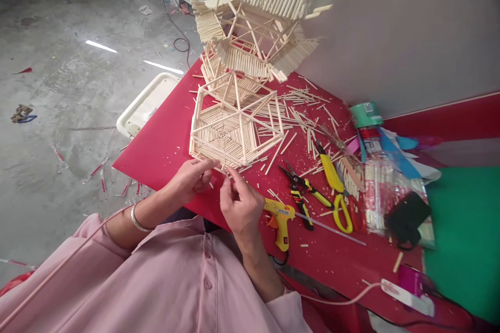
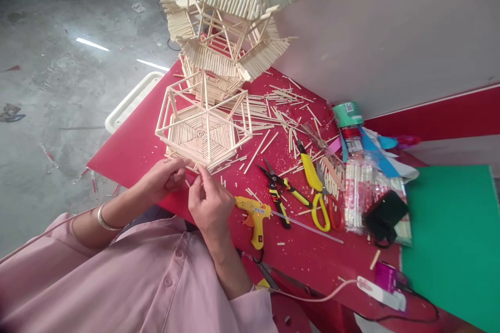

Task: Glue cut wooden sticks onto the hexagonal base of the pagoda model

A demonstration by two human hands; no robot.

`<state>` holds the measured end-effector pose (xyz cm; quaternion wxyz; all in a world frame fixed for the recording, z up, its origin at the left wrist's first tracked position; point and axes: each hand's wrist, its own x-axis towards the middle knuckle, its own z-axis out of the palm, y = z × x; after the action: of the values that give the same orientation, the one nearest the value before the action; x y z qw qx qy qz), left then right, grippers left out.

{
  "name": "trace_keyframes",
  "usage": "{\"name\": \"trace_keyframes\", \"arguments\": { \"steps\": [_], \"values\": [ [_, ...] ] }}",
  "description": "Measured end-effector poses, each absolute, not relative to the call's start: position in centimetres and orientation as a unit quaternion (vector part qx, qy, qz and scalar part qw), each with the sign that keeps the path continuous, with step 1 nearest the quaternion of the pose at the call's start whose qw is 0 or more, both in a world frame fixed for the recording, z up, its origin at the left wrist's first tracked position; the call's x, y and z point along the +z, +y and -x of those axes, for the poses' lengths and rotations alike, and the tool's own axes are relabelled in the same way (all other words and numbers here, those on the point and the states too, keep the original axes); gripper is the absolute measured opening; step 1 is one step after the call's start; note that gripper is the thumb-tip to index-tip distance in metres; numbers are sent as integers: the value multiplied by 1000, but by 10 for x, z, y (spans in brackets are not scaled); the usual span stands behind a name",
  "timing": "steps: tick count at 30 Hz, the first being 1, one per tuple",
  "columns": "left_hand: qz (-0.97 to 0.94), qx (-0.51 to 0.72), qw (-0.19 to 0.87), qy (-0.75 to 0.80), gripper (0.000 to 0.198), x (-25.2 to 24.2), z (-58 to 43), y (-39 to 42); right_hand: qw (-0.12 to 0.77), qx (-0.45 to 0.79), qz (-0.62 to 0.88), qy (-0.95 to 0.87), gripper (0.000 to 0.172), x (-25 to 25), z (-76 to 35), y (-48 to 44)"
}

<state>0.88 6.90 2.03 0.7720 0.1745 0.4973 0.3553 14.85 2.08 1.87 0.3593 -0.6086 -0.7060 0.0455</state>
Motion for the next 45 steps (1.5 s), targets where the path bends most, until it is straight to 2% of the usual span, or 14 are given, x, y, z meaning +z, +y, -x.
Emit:
{"name": "trace_keyframes", "arguments": {
  "steps": [3,8,11,21,29,36,41,45],
  "values": [
    [-169,364,770,496,43,21,-7,63,362,46,607,-706,27,19,-149,18],
    [-165,381,758,503,21,21,-5,52,364,49,610,-702,27,15,-151,11],
    [-158,374,760,508,17,26,-5,45,374,48,608,-698,25,15,-152,6],
    [-137,417,772,460,48,26,-6,28,367,115,554,-738,20,17,-137,-19],
    [-146,447,780,414,45,18,-5,13,367,114,574,-723,23,17,-133,-27],
    [-45,466,794,387,23,17,-4,11,354,115,576,-728,26,19,-128,-31],
    [2,451,809,376,29,21,-3,8,308,112,577,-748,22,10,-125,-28],
    [-17,442,807,390,27,22,-9,7,317,111,577,-745,24,6,-124,-27]
  ]
}}
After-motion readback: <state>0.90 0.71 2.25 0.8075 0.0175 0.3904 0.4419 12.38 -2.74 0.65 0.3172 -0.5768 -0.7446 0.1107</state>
